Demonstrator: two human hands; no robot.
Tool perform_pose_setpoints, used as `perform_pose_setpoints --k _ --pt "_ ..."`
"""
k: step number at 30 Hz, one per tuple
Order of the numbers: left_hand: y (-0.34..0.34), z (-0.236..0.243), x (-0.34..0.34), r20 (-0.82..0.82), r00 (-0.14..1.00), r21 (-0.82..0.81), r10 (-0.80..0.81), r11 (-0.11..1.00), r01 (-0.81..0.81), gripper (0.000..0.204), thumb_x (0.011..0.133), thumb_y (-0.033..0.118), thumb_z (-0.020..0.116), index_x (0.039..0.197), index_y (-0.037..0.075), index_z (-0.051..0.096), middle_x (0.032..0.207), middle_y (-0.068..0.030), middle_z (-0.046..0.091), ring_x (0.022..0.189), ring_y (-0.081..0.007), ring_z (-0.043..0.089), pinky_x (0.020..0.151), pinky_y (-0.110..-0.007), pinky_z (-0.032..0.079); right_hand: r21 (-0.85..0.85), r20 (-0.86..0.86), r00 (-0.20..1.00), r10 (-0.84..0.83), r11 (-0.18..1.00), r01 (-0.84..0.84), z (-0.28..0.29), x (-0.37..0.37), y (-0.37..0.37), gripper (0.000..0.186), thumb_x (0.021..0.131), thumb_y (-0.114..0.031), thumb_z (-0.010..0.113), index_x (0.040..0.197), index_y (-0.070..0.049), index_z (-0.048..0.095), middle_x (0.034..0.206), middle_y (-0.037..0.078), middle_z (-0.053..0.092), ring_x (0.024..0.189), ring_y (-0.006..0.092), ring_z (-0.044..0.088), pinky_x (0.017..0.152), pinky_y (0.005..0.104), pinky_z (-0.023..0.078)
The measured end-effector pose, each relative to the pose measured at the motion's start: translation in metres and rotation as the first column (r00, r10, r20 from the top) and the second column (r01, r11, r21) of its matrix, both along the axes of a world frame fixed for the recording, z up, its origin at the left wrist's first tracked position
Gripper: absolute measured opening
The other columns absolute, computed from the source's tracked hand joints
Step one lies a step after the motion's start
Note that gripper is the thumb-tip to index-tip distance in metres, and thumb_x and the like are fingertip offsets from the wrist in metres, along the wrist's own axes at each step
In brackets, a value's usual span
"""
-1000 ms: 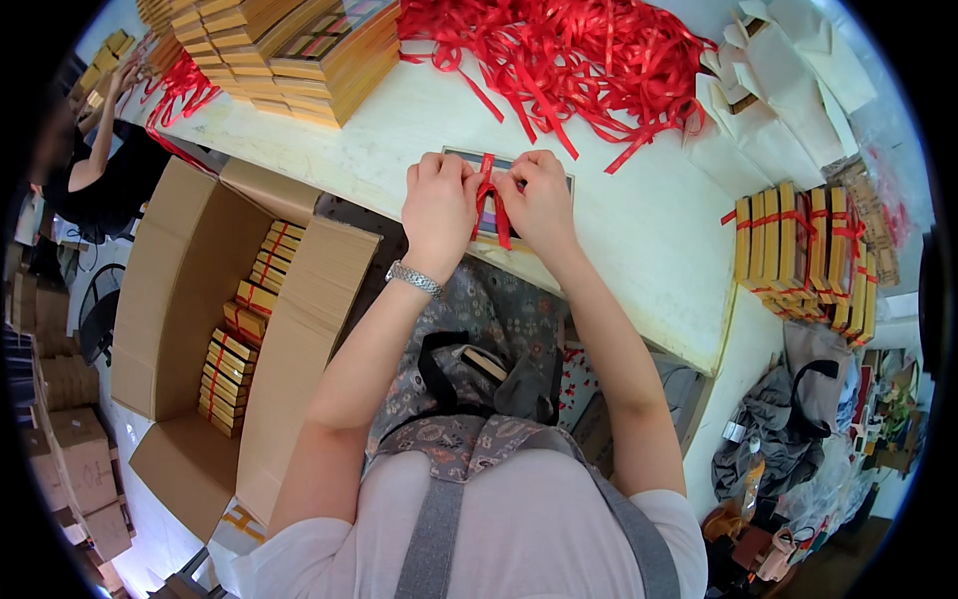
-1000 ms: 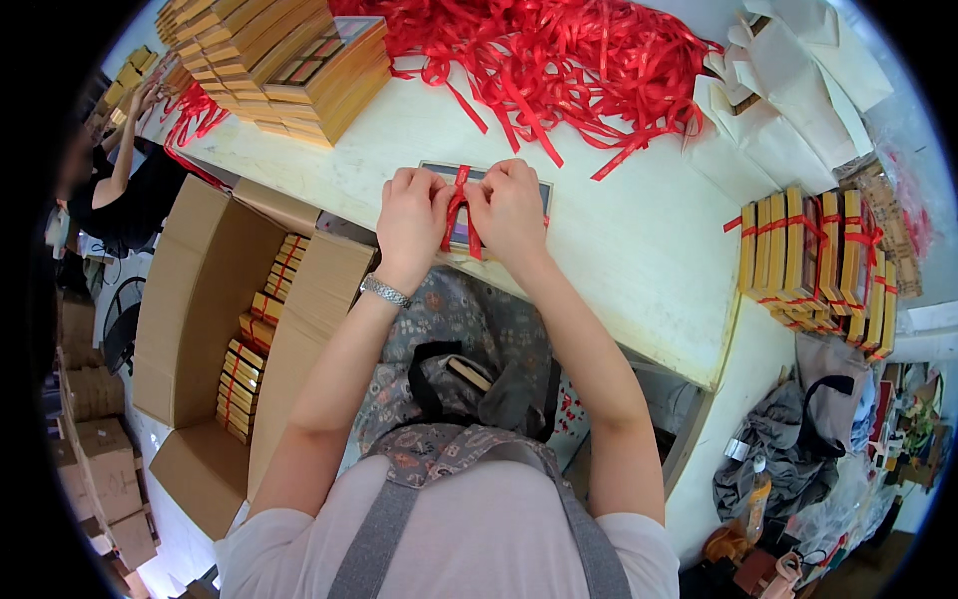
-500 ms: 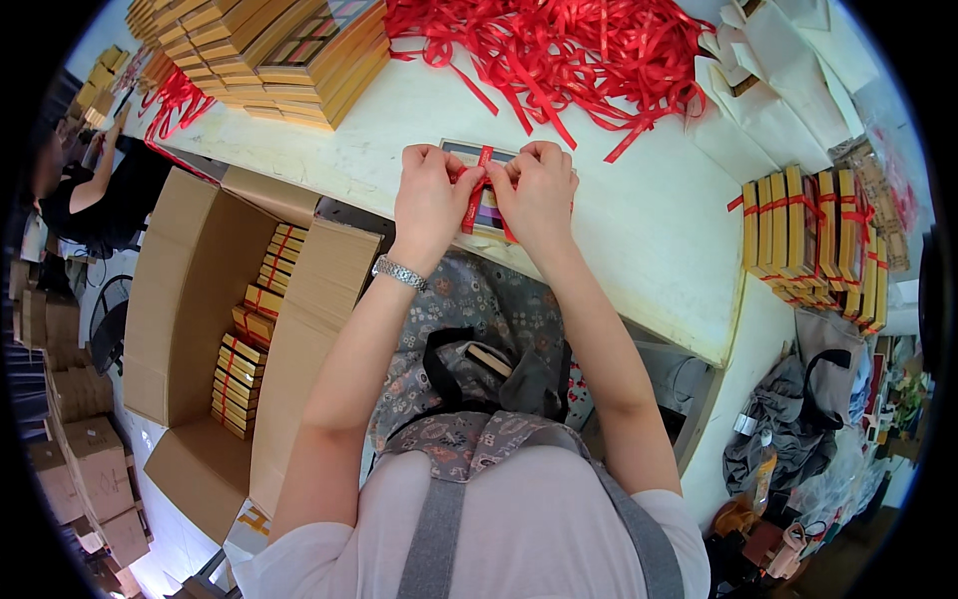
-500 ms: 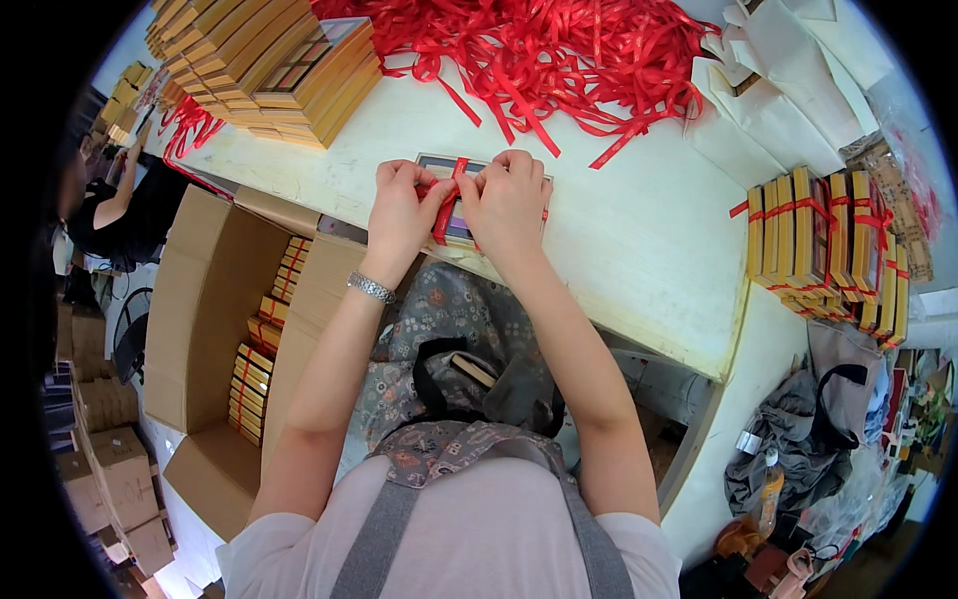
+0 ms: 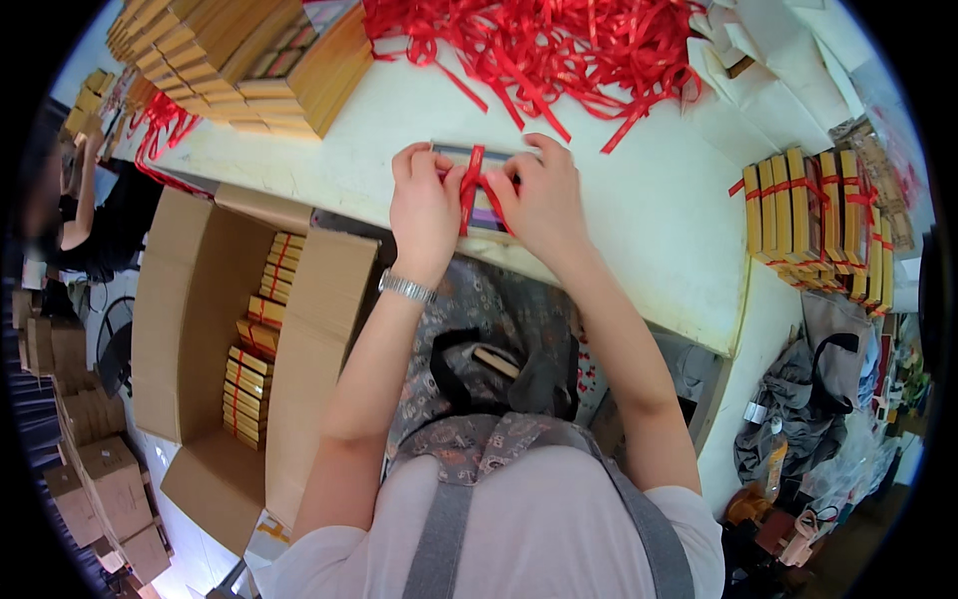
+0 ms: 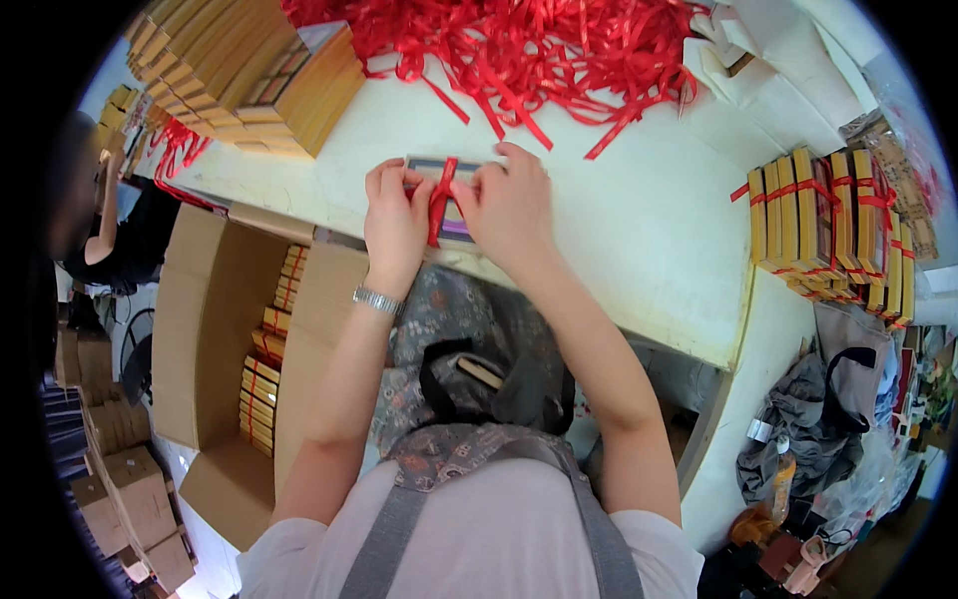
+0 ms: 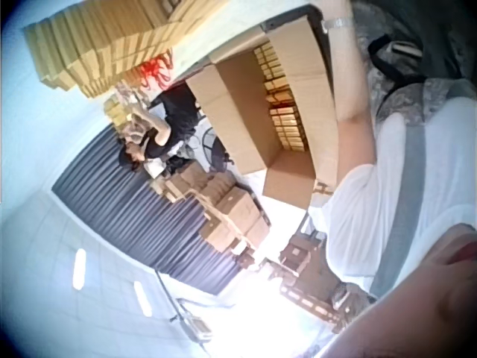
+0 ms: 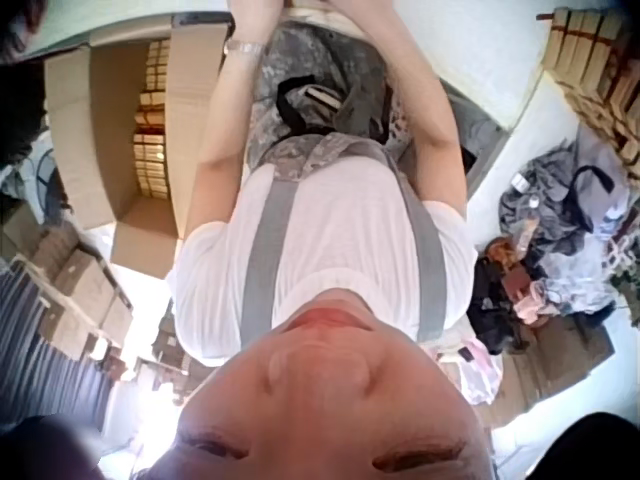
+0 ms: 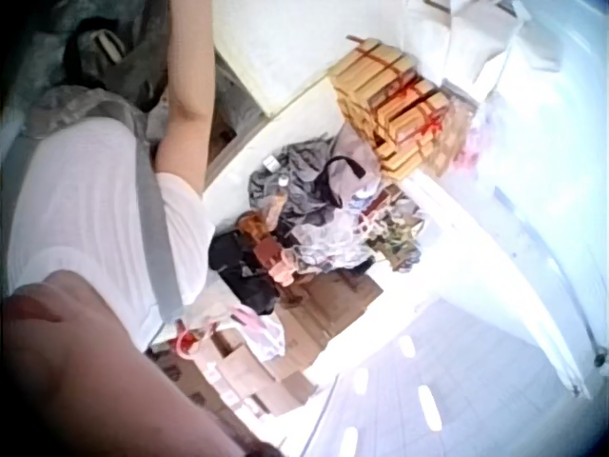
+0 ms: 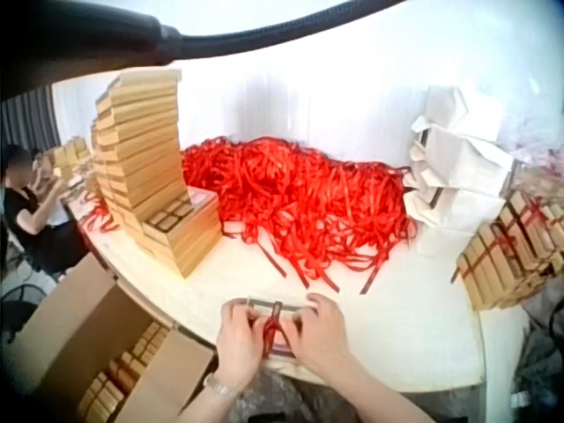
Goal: The person ties red ribbons around small rectangular boxes. They pick up a box, wrap the ribbon around it, and tie a knot to secure it. The process is repeated for multiple boxes on a table.
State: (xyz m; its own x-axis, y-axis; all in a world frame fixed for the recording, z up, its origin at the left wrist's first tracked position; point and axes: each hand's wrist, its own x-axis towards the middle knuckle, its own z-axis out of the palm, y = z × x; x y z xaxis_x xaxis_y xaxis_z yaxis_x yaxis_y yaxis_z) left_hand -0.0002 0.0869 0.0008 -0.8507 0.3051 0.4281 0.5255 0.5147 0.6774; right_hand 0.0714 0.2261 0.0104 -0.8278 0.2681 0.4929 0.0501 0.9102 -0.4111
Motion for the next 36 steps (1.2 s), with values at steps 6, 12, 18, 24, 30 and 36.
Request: perform_pose_setpoints --k 6,12,18,24,30,36 --pt "-0.041 0.008 -0.001 -0.228 0.883 -0.220 -0.410 0.905 0.363 0.035 0.086 -0.003 0.058 0.120 0.005 0.062 0.135 -0.0153 0.054 0.126 -0.0349 0.052 0.106 -0.042 0.042 0.084 0.285 0.912 0.297 0.939 -0.332 0.001 0.046 0.043 0.101 0.062 -0.054 0.082 0.145 -0.012 0.043 0.151 0.025 0.031 0.136 0.0418 0.033 0.106 0.0554 0.032" --pt "-0.058 0.005 -0.007 -0.148 0.791 -0.290 -0.594 0.791 0.539 0.041 0.083 -0.003 0.059 0.122 0.007 0.064 0.131 -0.0117 0.061 0.129 -0.0376 0.049 0.110 -0.047 0.037 0.081 0.179 0.957 0.227 0.966 -0.244 -0.008 0.055 0.030 0.085 0.066 -0.047 0.079 0.139 -0.014 0.050 0.146 0.026 0.039 0.130 0.0471 0.039 0.103 0.0542 0.037" --pt "-0.085 0.055 -0.086 -0.507 0.745 -0.348 -0.435 0.893 0.284 0.062 0.080 -0.001 0.060 0.140 0.005 0.048 0.147 -0.0148 0.044 0.139 -0.0356 0.037 0.117 -0.050 0.026 0.243 -0.199 0.973 -0.120 0.955 0.168 0.071 0.133 0.109 0.064 0.068 -0.036 0.080 0.128 -0.024 0.062 0.120 0.013 0.056 0.110 0.0326 0.053 0.092 0.0450 0.041" --pt "-0.121 0.079 -0.224 -0.393 0.919 -0.614 -0.018 0.749 -0.247 0.088 0.073 0.013 0.080 0.148 0.009 0.034 0.150 -0.0196 0.037 0.141 -0.0355 0.031 0.116 -0.048 0.026 0.249 -0.473 0.419 -0.775 0.338 0.908 0.178 0.262 0.283 0.062 0.081 -0.046 0.072 0.133 -0.015 0.060 0.129 0.023 0.058 0.123 0.0394 0.051 0.106 0.0497 0.035" --pt "-0.125 0.066 -0.176 -0.674 0.715 -0.474 -0.188 0.852 -0.223 0.063 0.065 0.005 0.076 0.125 0.016 0.059 0.111 -0.0043 0.063 0.104 -0.0252 0.057 0.094 -0.044 0.042 0.459 -0.200 0.406 -0.892 0.281 0.843 0.160 0.327 0.413 0.045 0.097 -0.041 0.054 0.127 -0.009 0.062 0.126 0.021 0.060 0.115 0.0398 0.056 0.102 0.0452 0.043" --pt "-0.074 0.036 -0.038 -0.487 0.640 -0.516 -0.594 0.787 0.338 0.045 0.069 -0.001 0.068 0.114 0.004 0.061 0.118 -0.0133 0.060 0.112 -0.0346 0.059 0.097 -0.051 0.048 0.433 -0.676 0.596 -0.434 0.420 0.798 0.153 0.198 0.298 0.042 0.100 -0.039 0.048 0.118 -0.005 0.065 0.116 0.016 0.065 0.106 0.0312 0.060 0.089 0.0375 0.047"
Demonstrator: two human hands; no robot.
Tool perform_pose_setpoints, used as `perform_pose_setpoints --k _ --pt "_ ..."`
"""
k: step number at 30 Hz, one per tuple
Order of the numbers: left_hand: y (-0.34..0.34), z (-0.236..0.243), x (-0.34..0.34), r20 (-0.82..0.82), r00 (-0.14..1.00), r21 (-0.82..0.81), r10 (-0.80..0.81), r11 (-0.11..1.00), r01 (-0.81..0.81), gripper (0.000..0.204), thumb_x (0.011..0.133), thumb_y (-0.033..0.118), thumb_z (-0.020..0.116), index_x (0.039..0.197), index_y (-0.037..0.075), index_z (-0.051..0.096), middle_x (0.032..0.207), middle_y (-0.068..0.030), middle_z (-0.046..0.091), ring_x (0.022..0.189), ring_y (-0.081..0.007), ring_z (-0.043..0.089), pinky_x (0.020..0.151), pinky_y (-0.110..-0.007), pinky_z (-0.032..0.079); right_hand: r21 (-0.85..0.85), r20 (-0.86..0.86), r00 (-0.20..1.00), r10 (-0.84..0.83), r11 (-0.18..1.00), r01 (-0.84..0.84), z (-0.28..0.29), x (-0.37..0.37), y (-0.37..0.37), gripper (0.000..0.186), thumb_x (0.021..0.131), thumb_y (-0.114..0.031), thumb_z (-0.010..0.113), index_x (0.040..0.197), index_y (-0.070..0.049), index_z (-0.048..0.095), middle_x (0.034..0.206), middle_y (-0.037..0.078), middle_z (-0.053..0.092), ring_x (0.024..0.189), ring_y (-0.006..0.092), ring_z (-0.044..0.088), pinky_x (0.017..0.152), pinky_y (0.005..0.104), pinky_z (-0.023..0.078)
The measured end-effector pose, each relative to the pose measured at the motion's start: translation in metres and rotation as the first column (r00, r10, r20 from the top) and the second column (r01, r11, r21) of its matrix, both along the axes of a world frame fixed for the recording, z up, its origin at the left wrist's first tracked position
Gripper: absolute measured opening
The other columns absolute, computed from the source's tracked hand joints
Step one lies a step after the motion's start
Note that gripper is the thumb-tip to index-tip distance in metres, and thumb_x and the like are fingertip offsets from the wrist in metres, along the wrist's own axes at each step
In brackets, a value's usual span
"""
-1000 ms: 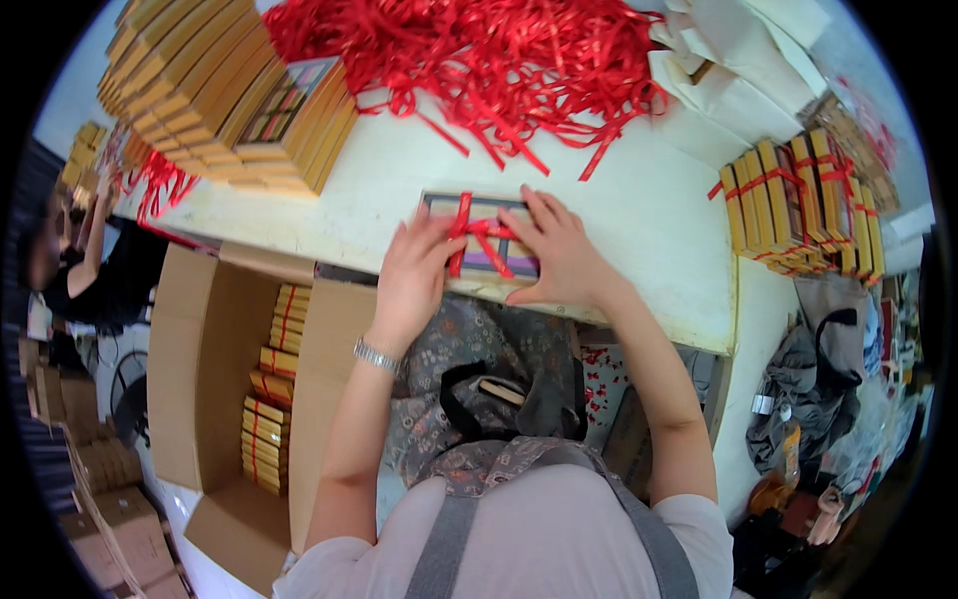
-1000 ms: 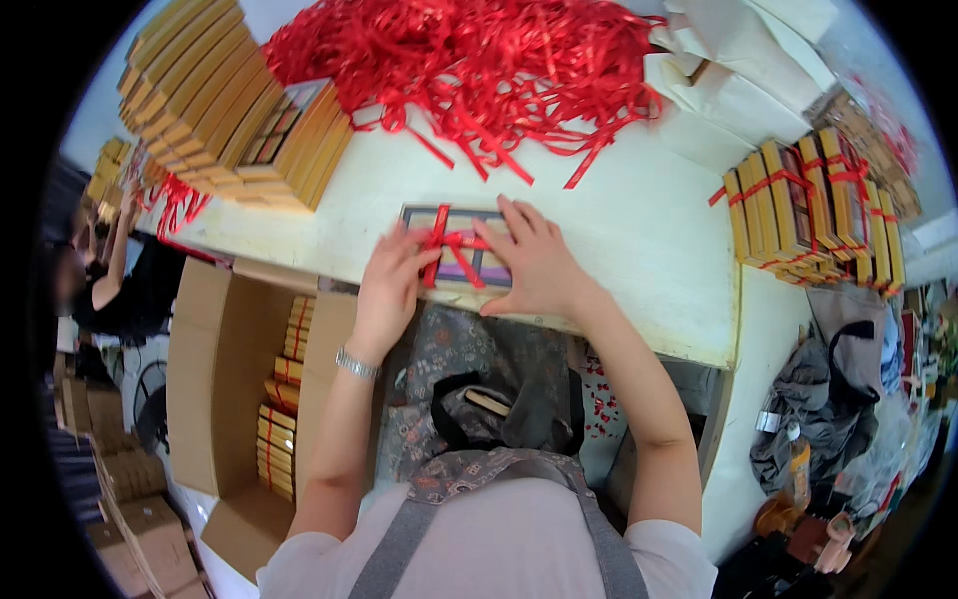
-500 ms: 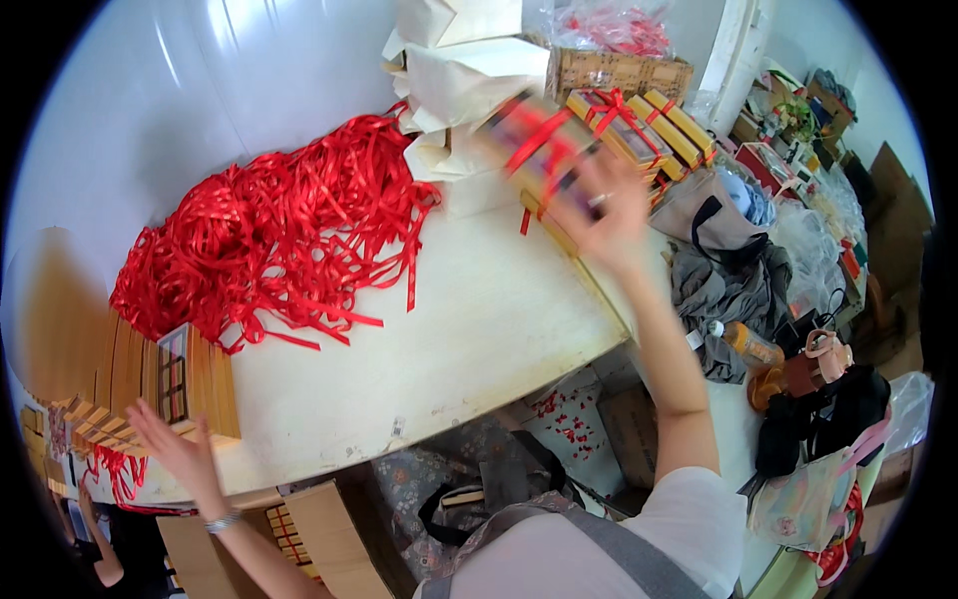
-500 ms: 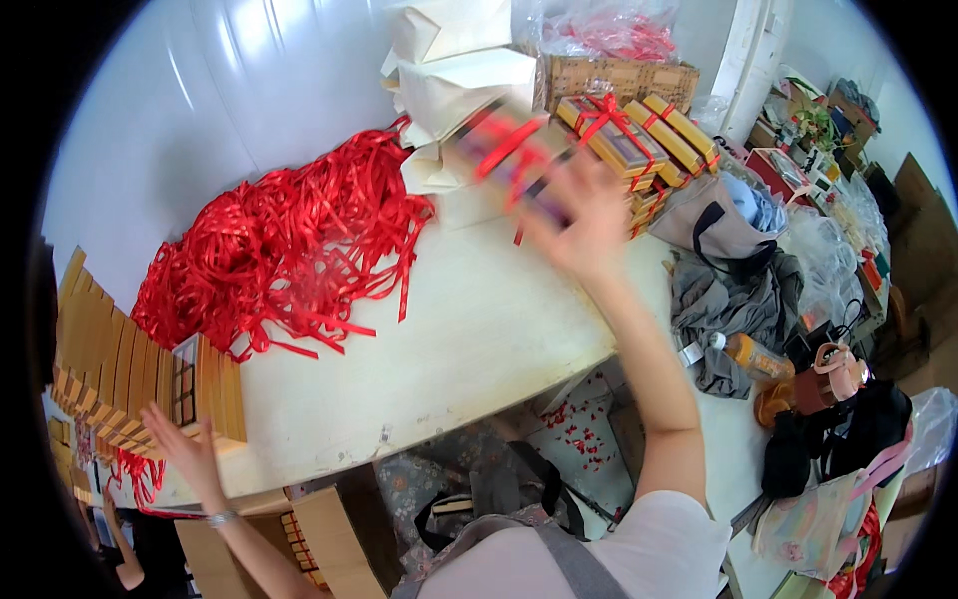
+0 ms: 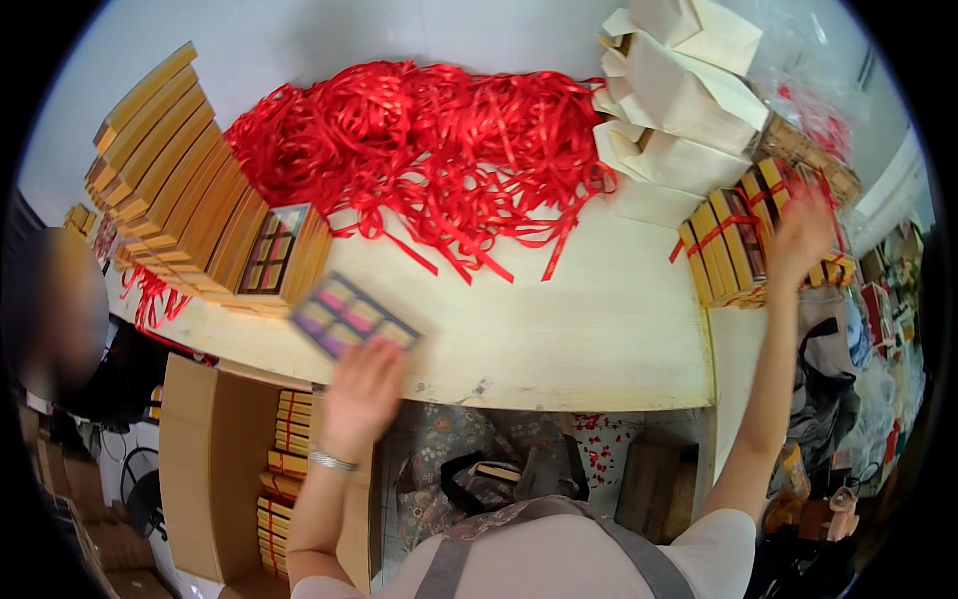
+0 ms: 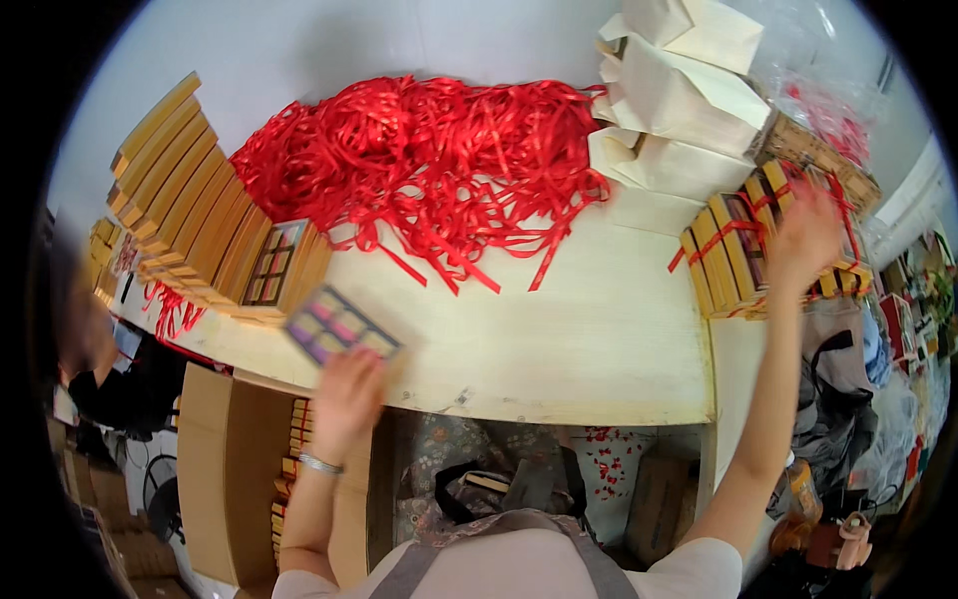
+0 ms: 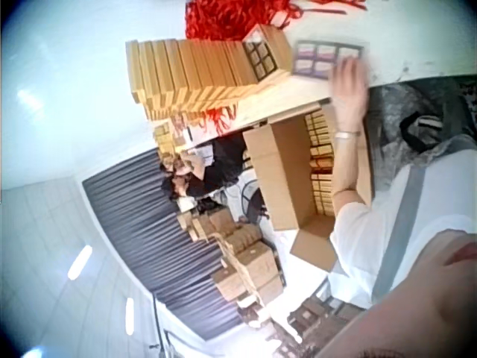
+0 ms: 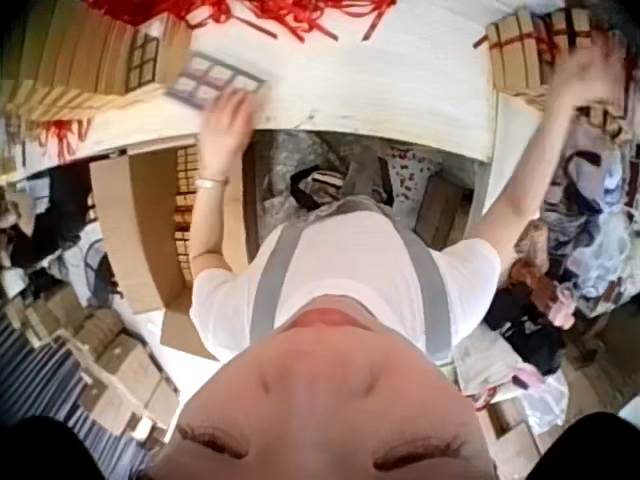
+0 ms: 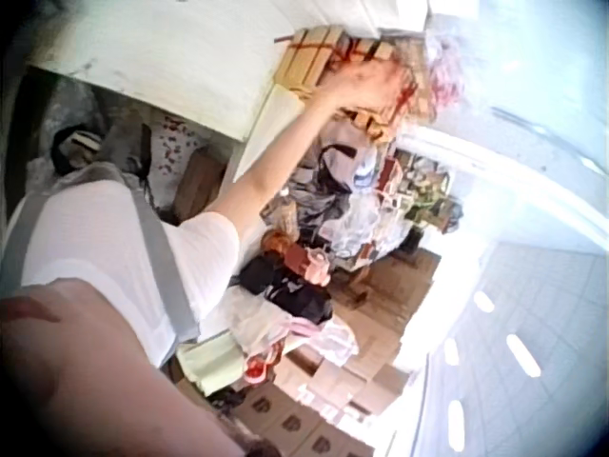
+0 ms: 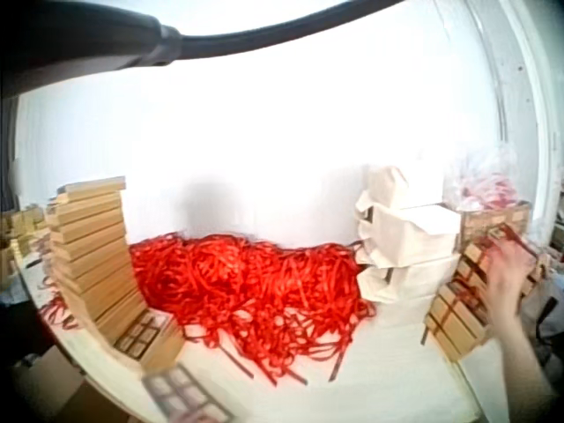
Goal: The person ties red ribbons around small rectangular boxes. They pick up a box, wrap the ribbon around it, and tie a knot to secure it. The process is repeated for multiple boxes on a table.
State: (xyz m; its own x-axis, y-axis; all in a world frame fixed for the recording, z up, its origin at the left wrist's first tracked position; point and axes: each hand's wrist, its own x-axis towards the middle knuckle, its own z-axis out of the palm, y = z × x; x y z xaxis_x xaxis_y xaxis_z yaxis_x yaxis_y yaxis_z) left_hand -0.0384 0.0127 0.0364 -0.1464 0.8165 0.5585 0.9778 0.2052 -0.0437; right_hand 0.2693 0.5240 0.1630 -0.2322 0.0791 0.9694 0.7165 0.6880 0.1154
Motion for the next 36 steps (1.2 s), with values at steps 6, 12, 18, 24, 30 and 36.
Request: perform_pose_setpoints --k 6,12,18,24,30,36 --pt "0.084 -0.029 0.071 0.201 0.946 -0.034 0.256 0.967 -0.254 0.060 0.078 0.035 0.075 0.122 -0.002 0.060 0.127 -0.0205 0.059 0.119 -0.0344 0.054 0.095 -0.044 0.046 -0.660 0.043 0.687 0.726 0.536 -0.526 -0.146 -0.250 -0.166 0.025 0.072 -0.031 0.082 0.085 -0.011 0.073 0.096 0.006 0.067 0.096 0.0287 0.059 0.089 0.0431 0.046" --pt "0.080 0.007 0.058 0.265 0.962 0.229 0.060 0.966 -0.123 0.058 0.079 0.021 0.075 0.128 -0.002 0.055 0.133 -0.0216 0.055 0.124 -0.0357 0.050 0.105 -0.047 0.038 -0.600 -0.012 0.477 0.879 0.375 -0.707 -0.122 -0.268 -0.219 0.015 0.069 -0.019 0.078 0.077 -0.011 0.069 0.092 0.006 0.058 0.089 0.0293 0.053 0.079 0.0432 0.043" --pt "0.065 0.048 0.053 0.581 0.730 0.010 -0.360 0.900 0.436 0.028 0.087 0.010 0.066 0.115 0.008 0.064 0.099 -0.0085 0.068 0.099 -0.0274 0.065 0.095 -0.045 0.045 -0.720 -0.566 -0.329 0.756 -0.647 -0.250 -0.007 -0.061 -0.249 0.008 0.086 -0.014 0.071 0.087 -0.007 0.067 0.094 0.006 0.070 0.083 0.0249 0.067 0.082 0.0342 0.054" --pt "-0.066 0.030 0.070 0.961 0.084 -0.277 0.265 0.905 0.323 0.018 0.095 0.017 0.058 0.106 0.005 0.066 0.075 -0.0107 0.067 0.064 -0.0264 0.066 0.060 -0.033 0.052 0.101 -0.812 -0.260 0.523 -0.314 -0.944 0.046 -0.039 -0.144 0.042 0.098 -0.023 0.055 0.134 -0.002 0.053 0.159 0.017 0.022 0.149 0.0325 0.015 0.121 0.0483 0.016" --pt "-0.120 0.005 0.091 0.468 0.689 -0.836 0.553 0.530 0.142 0.058 0.081 0.019 0.075 0.129 -0.002 0.050 0.113 -0.0197 0.062 0.109 -0.0340 0.060 0.089 -0.042 0.050 -0.350 -0.794 -0.143 0.591 -0.636 -0.687 0.031 -0.106 -0.187 0.046 0.100 -0.038 0.048 0.128 -0.004 0.060 0.156 0.023 0.027 0.145 0.0423 0.024 0.115 0.0570 0.025" --pt "0.033 0.025 0.112 0.800 0.594 0.210 -0.085 0.967 -0.144 0.087 0.085 0.018 0.074 0.150 -0.003 0.019 0.134 -0.0256 0.051 0.114 -0.0369 0.058 0.098 -0.040 0.046 -0.492 -0.687 -0.392 0.612 -0.789 -0.368 0.028 -0.157 -0.257 0.027 0.094 -0.031 0.065 0.095 -0.005 0.064 0.156 0.033 0.017 0.143 0.0508 0.023 0.111 0.0517 0.034"
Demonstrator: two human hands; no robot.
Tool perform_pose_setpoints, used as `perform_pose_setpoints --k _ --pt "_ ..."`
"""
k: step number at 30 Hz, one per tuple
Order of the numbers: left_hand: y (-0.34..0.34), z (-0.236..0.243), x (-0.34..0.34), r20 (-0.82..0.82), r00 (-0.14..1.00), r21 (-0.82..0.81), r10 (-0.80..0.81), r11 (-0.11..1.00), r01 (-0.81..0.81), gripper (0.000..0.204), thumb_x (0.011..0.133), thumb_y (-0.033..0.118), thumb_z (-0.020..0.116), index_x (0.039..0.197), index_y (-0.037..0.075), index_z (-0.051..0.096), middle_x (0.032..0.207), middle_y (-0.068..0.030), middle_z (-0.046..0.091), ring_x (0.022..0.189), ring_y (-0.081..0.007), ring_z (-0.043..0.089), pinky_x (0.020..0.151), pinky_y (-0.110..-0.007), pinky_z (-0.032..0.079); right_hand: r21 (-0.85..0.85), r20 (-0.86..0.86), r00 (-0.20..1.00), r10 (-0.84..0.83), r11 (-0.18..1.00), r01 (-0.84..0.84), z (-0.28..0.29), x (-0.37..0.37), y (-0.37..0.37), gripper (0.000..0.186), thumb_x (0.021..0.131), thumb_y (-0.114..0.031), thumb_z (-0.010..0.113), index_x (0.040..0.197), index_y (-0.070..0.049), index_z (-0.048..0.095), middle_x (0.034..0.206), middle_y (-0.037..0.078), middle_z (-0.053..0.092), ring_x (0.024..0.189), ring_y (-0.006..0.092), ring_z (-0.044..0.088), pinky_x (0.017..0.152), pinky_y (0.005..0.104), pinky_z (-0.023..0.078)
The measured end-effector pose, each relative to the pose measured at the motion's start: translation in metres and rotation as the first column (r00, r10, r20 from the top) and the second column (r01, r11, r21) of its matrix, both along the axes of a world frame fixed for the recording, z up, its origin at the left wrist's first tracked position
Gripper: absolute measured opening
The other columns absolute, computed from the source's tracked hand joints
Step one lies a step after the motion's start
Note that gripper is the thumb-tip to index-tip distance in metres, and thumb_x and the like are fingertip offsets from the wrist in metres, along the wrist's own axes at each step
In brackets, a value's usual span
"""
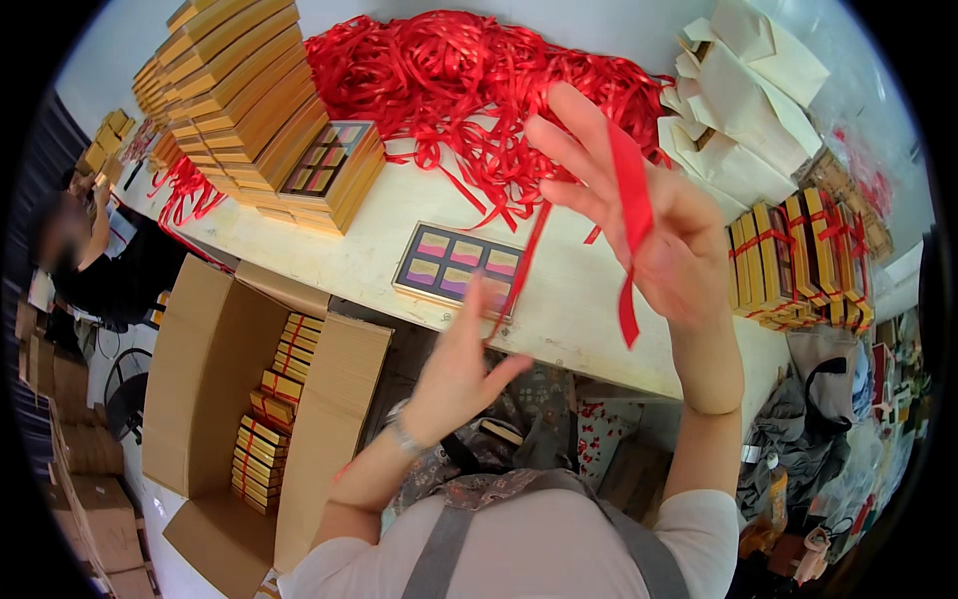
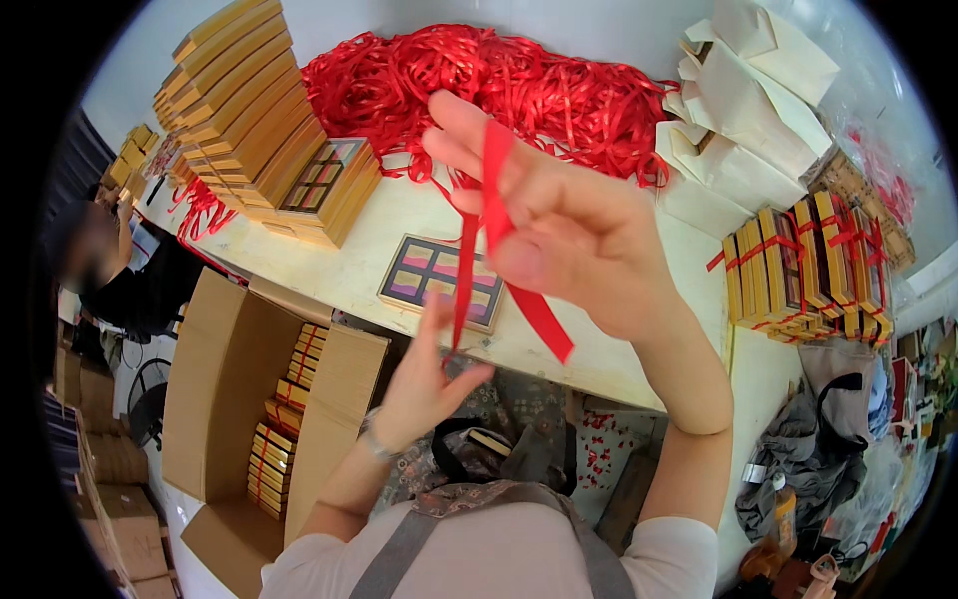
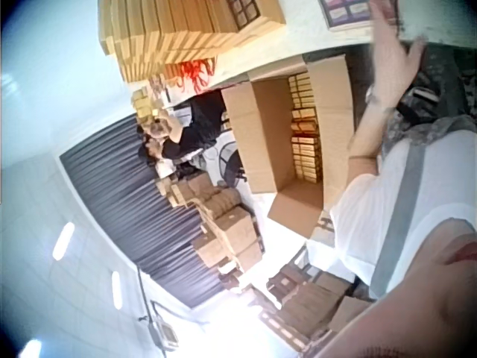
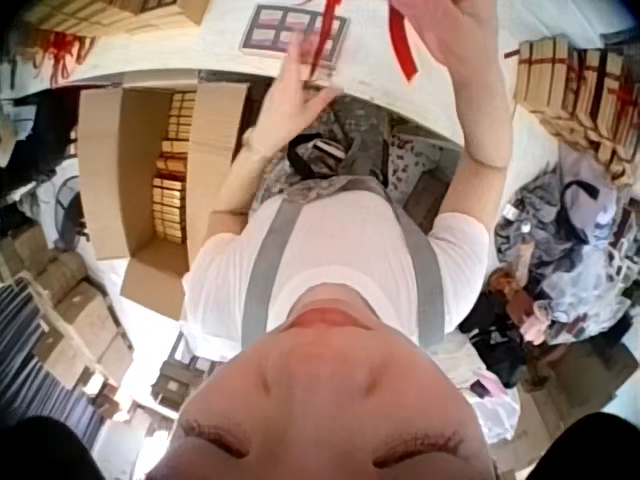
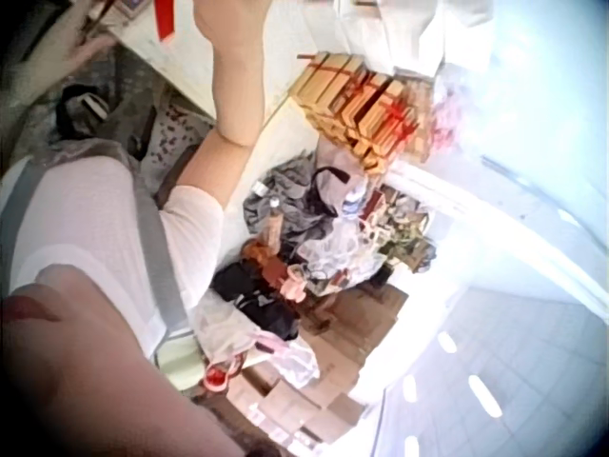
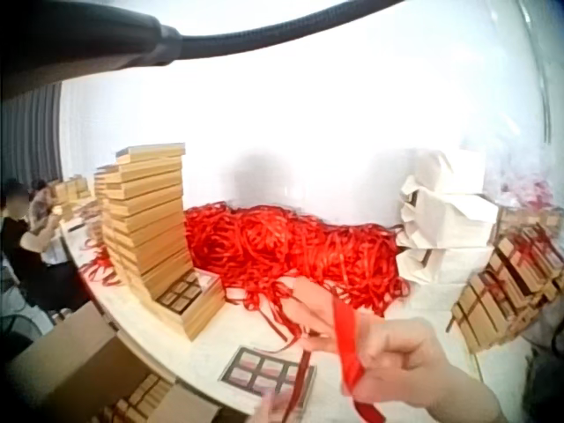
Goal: The person ties red ribbons around small rectangular boxes. They pick up a box, wrap the ribbon around it, and tie a knot to secure it. The process is repeated for multiple boxes on a table.
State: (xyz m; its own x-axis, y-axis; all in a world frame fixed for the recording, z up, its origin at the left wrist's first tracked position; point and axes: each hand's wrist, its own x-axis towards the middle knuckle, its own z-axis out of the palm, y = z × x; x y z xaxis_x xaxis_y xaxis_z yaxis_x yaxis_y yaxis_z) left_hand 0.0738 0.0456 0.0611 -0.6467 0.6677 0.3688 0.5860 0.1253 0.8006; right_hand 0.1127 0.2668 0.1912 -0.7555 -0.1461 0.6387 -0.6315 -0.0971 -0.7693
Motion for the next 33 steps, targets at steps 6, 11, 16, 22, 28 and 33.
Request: perform_pose_setpoints --k 6,11,16,22,28,33 --pt "-0.006 -0.013 -0.015 0.687 0.726 0.089 0.007 0.992 -0.094 0.020 0.105 0.014 0.043 0.113 0.002 0.057 0.087 -0.0055 0.067 0.062 -0.0080 0.057 0.060 -0.020 0.047 0.168 -0.008 0.945 -0.328 0.931 0.325 0.039 -0.075 0.047 0.026 0.101 -0.019 0.052 0.114 0.001 0.061 0.151 0.025 0.035 0.141 0.0349 0.036 0.111 0.0432 0.038" --pt "-0.011 -0.026 -0.068 0.721 0.693 0.127 -0.004 0.984 -0.127 0.026 0.105 0.018 0.044 0.106 0.000 0.062 0.084 -0.0035 0.067 0.060 -0.0062 0.053 0.058 -0.019 0.046 0.449 0.432 0.801 -0.414 0.869 0.207 -0.020 -0.151 0.022 0.043 0.101 -0.032 0.051 0.133 -0.003 0.053 0.129 0.009 0.058 0.117 0.0195 0.054 0.097 0.0328 0.043" --pt "-0.003 -0.030 -0.084 0.573 0.817 0.057 0.067 0.991 -0.121 0.024 0.104 0.019 0.049 0.100 0.001 0.064 0.078 -0.0007 0.064 0.060 -0.0041 0.052 0.055 -0.019 0.044 0.769 0.360 0.932 -0.036 0.577 -0.275 -0.115 -0.156 0.005 0.033 0.090 -0.030 0.067 0.109 -0.004 0.069 0.087 0.007 0.069 0.082 0.0114 0.061 0.069 0.0280 0.047" --pt "-0.012 -0.047 -0.074 0.716 0.606 -0.179 0.348 0.930 -0.322 0.031 0.098 0.028 0.060 0.082 0.002 0.063 0.062 0.0008 0.058 0.047 -0.0051 0.044 0.044 -0.021 0.035 0.774 0.522 0.786 -0.332 0.571 -0.273 -0.126 -0.182 0.034 0.021 0.087 -0.024 0.067 0.090 -0.003 0.070 0.072 0.008 0.066 0.068 0.0154 0.063 0.061 0.0310 0.046" --pt "-0.034 -0.068 -0.075 0.758 0.490 -0.300 0.431 0.897 -0.325 0.041 0.091 0.038 0.069 0.082 -0.002 0.064 0.060 0.0015 0.058 0.049 -0.0039 0.043 0.046 -0.021 0.034 0.824 0.265 0.889 -0.373 0.566 -0.008 -0.171 -0.155 0.020 0.021 0.088 -0.025 0.062 0.088 -0.004 0.067 0.082 0.015 0.068 0.076 0.0298 0.066 0.068 0.0400 0.051" --pt "-0.081 -0.069 -0.056 0.827 0.508 -0.163 0.243 0.967 -0.198 0.027 0.089 0.022 0.071 0.094 -0.004 0.067 0.073 0.0003 0.065 0.059 -0.0013 0.048 0.050 -0.020 0.037 0.722 0.276 0.901 -0.334 0.691 0.035 -0.175 -0.079 -0.014 0.019 0.089 -0.025 0.063 0.087 -0.007 0.067 0.080 0.013 0.066 0.078 0.0330 0.063 0.070 0.0431 0.049"
